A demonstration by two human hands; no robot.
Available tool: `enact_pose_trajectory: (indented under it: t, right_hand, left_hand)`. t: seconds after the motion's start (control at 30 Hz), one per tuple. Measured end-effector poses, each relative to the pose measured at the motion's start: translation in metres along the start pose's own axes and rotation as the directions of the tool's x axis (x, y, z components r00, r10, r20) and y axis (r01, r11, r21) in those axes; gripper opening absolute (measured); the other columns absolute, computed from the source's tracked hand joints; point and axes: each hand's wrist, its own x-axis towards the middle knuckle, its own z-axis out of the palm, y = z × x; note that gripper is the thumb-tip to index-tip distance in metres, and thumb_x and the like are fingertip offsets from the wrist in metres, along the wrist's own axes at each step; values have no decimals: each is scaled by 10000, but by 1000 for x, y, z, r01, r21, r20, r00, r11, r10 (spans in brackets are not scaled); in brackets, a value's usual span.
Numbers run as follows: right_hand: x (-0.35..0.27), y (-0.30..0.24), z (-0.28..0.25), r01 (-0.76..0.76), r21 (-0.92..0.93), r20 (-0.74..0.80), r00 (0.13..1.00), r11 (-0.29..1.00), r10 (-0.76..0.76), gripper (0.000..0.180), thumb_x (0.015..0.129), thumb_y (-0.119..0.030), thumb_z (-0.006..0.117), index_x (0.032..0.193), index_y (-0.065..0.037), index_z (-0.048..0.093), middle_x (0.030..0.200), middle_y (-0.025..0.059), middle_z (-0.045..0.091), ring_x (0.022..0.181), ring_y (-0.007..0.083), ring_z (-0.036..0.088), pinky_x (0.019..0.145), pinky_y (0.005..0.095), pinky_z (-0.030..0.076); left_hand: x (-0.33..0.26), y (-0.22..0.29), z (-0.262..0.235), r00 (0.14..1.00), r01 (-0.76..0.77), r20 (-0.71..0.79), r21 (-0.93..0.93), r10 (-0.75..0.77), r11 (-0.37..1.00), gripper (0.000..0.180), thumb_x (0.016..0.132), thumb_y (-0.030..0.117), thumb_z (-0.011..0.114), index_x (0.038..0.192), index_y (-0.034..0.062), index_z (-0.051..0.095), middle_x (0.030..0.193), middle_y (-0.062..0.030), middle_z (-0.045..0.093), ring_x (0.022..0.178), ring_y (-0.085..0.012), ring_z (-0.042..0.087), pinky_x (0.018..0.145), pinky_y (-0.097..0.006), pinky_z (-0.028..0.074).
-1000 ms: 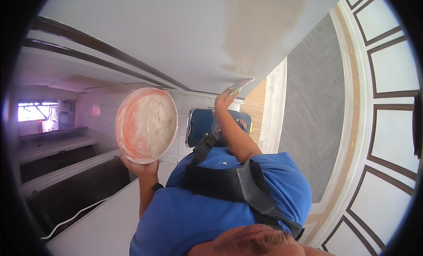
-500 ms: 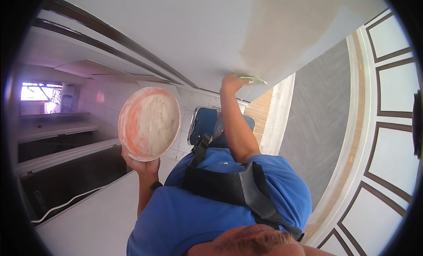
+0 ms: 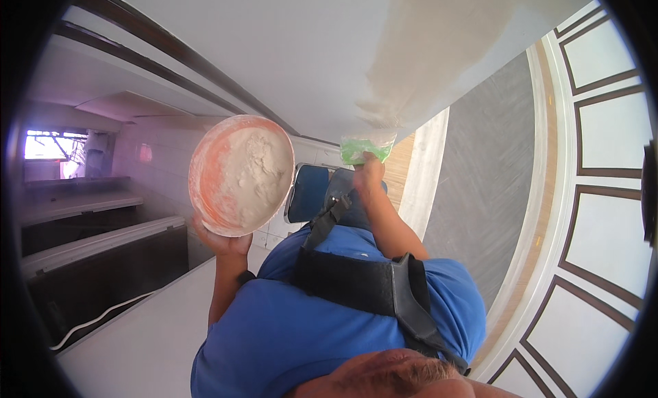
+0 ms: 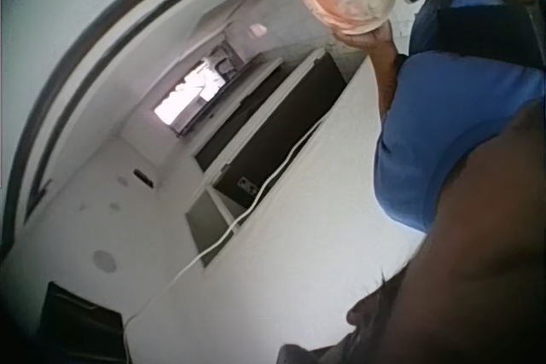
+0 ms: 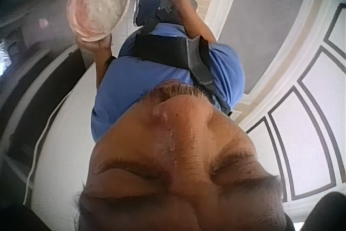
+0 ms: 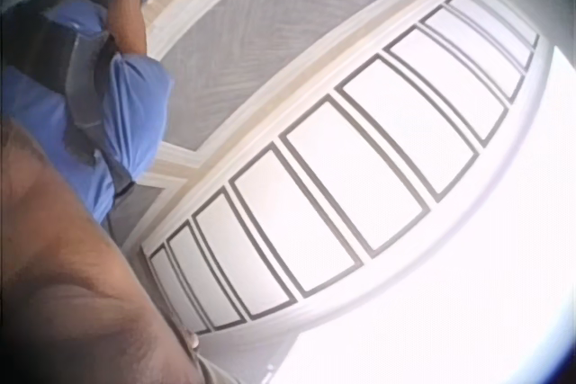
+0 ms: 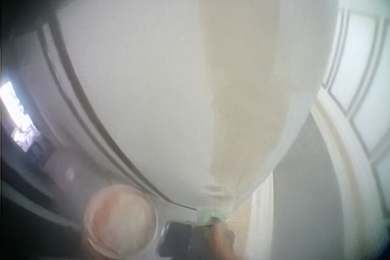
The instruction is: The person applies a white paste to a ceiling using a green trowel and a container. They repeatedly scoop the paste and spread it across the ceiling surface while standing on a ladder.
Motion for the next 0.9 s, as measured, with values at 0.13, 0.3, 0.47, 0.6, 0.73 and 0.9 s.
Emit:
enact_pose_trajectory:
  t: [0.13,0.3,0.47,0.6,0.73,0.9]
  right_hand:
    - [70,18,-42,-118,274,70,992,954,102,471,906,77,496,1369,18,441,1335,186,555,1230,382,580,1007,575,539]
    - [88,21,-40,-92,410,92,994,908,59,487,951,90,441,1428,-6,419,1393,179,537,1286,383,548,1108,558,475]
    - [61,-5,-17,-159,512,202,977,844,62,508,977,97,413,1471,-21,399,1457,179,505,1349,373,502,1157,554,427]
    - [-11,-49,31,-88,426,170,985,901,16,513,971,108,407,1466,-26,406,1467,169,496,1355,367,499,1176,553,408]
    - [-66,-82,62,-94,429,258,966,898,-22,530,965,116,410,1473,-35,398,1468,167,494,1356,354,501,1182,546,405]
    - [-119,-99,77,-39,381,330,939,924,-97,500,968,94,430,1455,-17,413,1454,168,504,1348,332,507,1191,520,393]
  left_hand:
    - [-9,6,7,1000,-20,5,29,20,999,613,945,446,578,1458,118,511,1508,-99,514,1386,-306,480,1162,-524,394]
    - [-8,5,7,999,-29,-22,31,29,999,608,944,443,582,1453,117,517,1504,-100,519,1385,-307,480,1161,-525,395]
    - [1,3,-3,1000,-17,-14,-53,16,998,592,934,428,601,1433,117,538,1492,-102,531,1376,-303,490,1160,-520,399]
    - [-4,2,1,1000,-12,-5,-88,11,996,595,932,419,608,1432,105,538,1490,-108,535,1371,-303,498,1163,-514,397]
    - [-1,3,3,999,-9,-39,-90,6,996,610,934,422,605,1439,89,528,1493,-117,531,1378,-311,492,1168,-515,389]
    - [0,5,-1,999,38,8,-98,-37,994,659,928,431,573,1477,80,471,1517,-138,489,1393,-334,465,1158,-526,393]
